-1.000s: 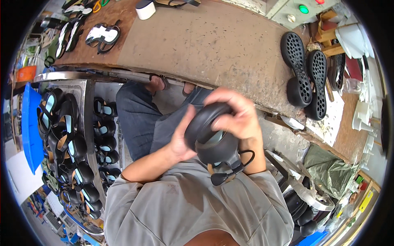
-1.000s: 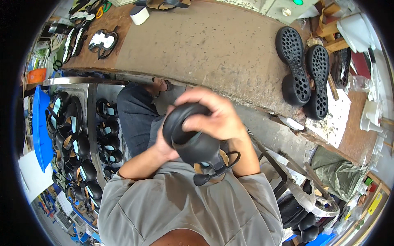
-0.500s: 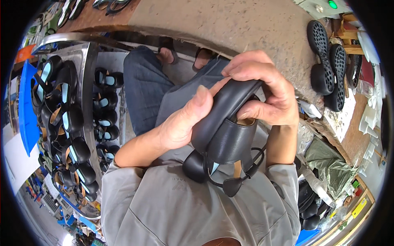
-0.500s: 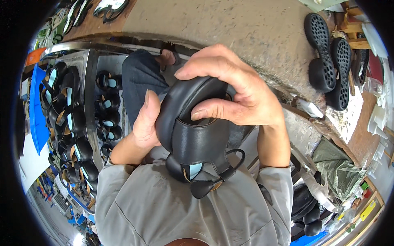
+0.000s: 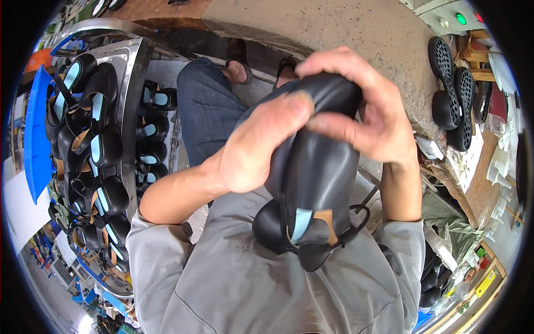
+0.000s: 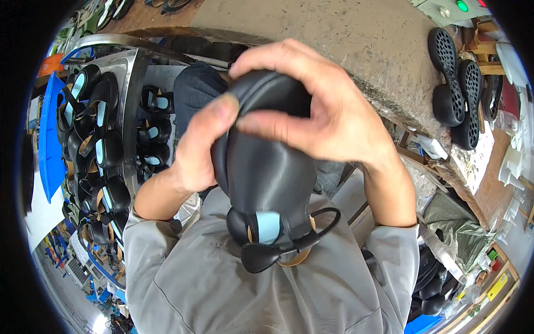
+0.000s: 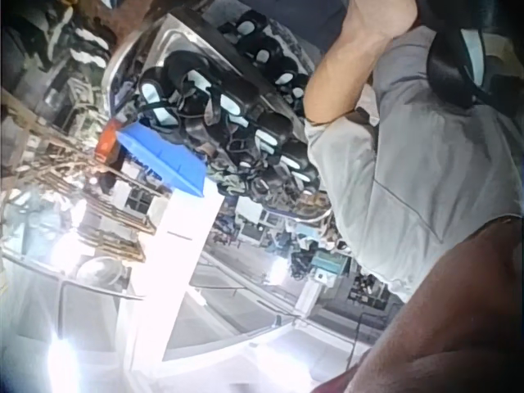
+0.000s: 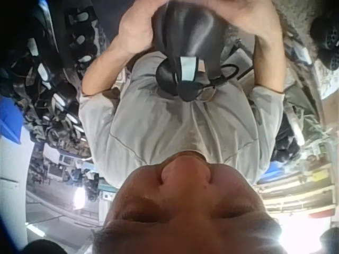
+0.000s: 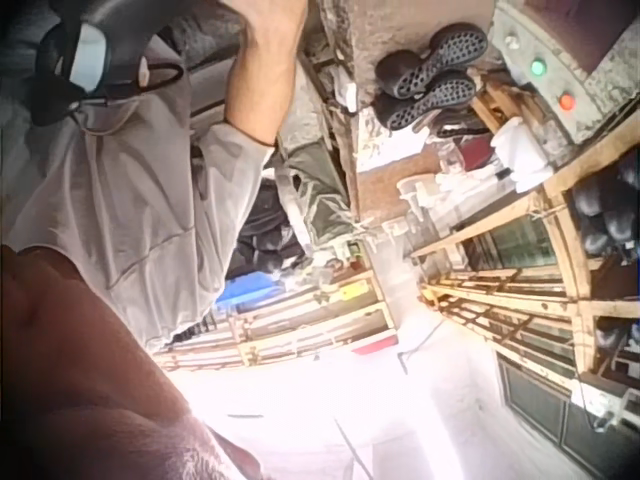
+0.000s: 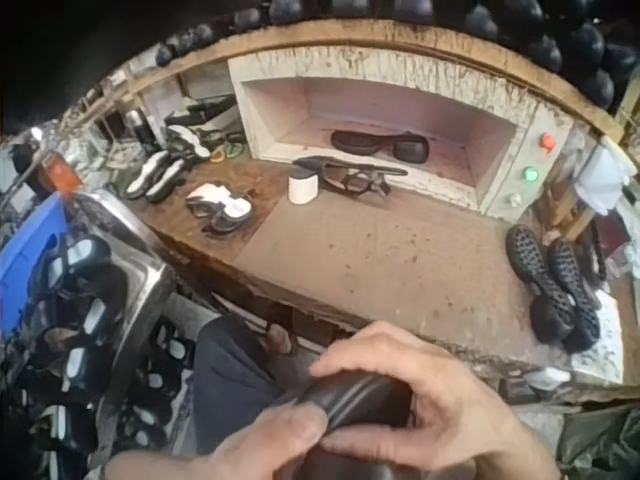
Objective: The person assembles black sandals by pressing the upper straps onto the sole. They pick up a sole and a strap, align them, and press the strap into place, then inspect the fit by flexing the sandal. This process is repeated for multiple pairs.
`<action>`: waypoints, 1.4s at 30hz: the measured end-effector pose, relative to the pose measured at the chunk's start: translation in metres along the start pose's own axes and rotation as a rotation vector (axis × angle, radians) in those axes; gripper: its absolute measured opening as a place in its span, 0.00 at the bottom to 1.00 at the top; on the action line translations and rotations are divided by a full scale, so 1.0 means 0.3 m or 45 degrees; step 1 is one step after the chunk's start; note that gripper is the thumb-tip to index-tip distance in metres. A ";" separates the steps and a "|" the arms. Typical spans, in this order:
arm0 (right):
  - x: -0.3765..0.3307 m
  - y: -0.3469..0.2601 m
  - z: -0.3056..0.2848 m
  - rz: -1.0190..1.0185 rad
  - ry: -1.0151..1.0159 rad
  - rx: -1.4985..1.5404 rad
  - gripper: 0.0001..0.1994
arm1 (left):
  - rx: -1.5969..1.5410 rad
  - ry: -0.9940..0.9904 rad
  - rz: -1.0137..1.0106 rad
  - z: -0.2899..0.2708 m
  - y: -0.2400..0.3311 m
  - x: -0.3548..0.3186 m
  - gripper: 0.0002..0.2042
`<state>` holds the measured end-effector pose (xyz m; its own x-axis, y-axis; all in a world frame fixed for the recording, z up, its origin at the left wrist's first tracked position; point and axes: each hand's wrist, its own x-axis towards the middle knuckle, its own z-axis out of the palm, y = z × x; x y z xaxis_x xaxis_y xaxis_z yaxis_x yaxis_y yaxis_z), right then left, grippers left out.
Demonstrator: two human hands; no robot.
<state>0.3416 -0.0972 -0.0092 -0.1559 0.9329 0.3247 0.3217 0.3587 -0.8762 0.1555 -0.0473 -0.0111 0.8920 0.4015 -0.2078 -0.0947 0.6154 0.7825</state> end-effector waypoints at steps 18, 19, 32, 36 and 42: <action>0.034 -0.060 0.143 0.248 -0.006 0.162 0.34 | -0.060 -0.095 0.090 -0.041 -0.011 -0.200 0.37; 0.029 -0.059 0.148 0.261 0.020 0.203 0.34 | 0.012 -0.097 0.186 -0.042 -0.023 -0.209 0.38; 0.127 -0.157 0.196 0.337 0.093 0.089 0.31 | 0.577 0.346 0.459 -0.092 0.095 -0.213 0.53; -0.014 -0.056 0.323 0.092 0.265 0.791 0.44 | 0.439 0.234 0.691 -0.150 0.035 -0.227 0.45; -0.114 -0.099 0.439 0.214 0.143 1.495 0.54 | 0.896 0.307 1.088 -0.180 0.044 -0.218 0.33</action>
<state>0.2144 -0.1441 -0.0412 -0.0921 0.9839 0.1530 -0.7307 0.0376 -0.6816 0.0720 -0.0289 -0.0189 0.5388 0.6744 0.5049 -0.2941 -0.4110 0.8629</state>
